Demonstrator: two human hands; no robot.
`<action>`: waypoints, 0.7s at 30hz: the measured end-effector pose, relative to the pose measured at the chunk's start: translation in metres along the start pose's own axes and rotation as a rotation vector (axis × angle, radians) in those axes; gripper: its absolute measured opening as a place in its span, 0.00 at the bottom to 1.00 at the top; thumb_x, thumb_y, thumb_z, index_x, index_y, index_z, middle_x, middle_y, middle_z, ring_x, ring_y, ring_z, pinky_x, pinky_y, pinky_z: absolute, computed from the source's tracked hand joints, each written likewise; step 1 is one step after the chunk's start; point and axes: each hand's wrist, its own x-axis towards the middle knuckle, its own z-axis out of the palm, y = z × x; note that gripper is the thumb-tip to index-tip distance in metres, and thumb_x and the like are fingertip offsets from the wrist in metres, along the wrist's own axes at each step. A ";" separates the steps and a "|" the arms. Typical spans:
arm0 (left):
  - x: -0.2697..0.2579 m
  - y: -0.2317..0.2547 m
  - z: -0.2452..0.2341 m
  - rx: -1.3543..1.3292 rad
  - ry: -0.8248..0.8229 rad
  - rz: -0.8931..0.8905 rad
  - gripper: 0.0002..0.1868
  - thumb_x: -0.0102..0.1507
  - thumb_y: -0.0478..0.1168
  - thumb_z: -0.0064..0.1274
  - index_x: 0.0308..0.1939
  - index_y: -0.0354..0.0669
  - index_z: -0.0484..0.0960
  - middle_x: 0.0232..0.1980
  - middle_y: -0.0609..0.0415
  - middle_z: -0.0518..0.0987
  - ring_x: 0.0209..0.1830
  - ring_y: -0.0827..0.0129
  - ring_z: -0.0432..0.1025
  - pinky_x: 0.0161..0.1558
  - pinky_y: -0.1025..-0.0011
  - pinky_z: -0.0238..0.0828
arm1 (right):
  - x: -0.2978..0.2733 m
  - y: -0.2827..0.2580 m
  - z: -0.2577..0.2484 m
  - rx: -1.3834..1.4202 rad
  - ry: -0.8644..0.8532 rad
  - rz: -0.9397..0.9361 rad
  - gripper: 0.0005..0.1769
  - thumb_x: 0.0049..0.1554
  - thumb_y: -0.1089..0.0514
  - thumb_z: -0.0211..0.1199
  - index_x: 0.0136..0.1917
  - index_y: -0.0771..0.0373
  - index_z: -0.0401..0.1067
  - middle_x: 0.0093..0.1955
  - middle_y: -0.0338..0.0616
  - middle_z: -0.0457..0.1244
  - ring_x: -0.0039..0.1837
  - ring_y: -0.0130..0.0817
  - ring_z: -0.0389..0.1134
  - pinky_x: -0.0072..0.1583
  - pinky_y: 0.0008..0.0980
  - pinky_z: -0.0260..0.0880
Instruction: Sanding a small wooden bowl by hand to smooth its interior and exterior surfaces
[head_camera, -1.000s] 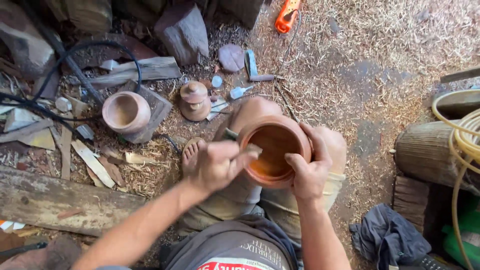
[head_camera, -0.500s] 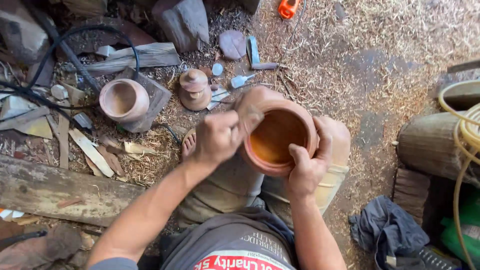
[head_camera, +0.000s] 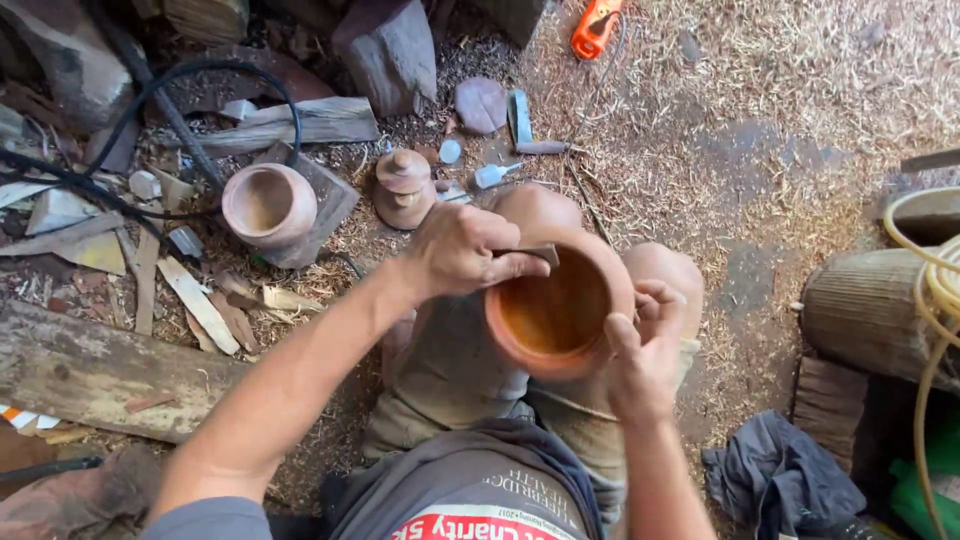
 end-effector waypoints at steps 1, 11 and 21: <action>0.004 -0.005 0.000 0.038 -0.128 0.039 0.28 0.59 0.61 0.63 0.19 0.47 0.69 0.20 0.48 0.72 0.24 0.48 0.74 0.28 0.58 0.69 | 0.010 -0.026 0.004 -0.131 -0.229 -0.025 0.40 0.47 0.49 0.73 0.69 0.58 0.60 0.58 0.47 0.61 0.60 0.38 0.65 0.63 0.43 0.69; -0.110 0.033 0.049 -0.157 -0.038 -0.439 0.29 0.63 0.57 0.58 0.13 0.52 0.65 0.12 0.54 0.65 0.12 0.61 0.61 0.18 0.70 0.56 | 0.014 -0.035 0.027 -0.296 -0.329 0.014 0.42 0.34 0.66 0.69 0.66 0.57 0.77 0.62 0.49 0.66 0.66 0.34 0.65 0.70 0.38 0.64; -0.053 0.072 -0.005 -0.025 0.108 -0.210 0.28 0.62 0.50 0.65 0.14 0.51 0.65 0.14 0.52 0.67 0.14 0.57 0.69 0.18 0.70 0.61 | -0.005 -0.037 0.028 -0.277 -0.215 -0.006 0.41 0.38 0.65 0.64 0.68 0.54 0.74 0.59 0.46 0.68 0.62 0.32 0.67 0.66 0.35 0.67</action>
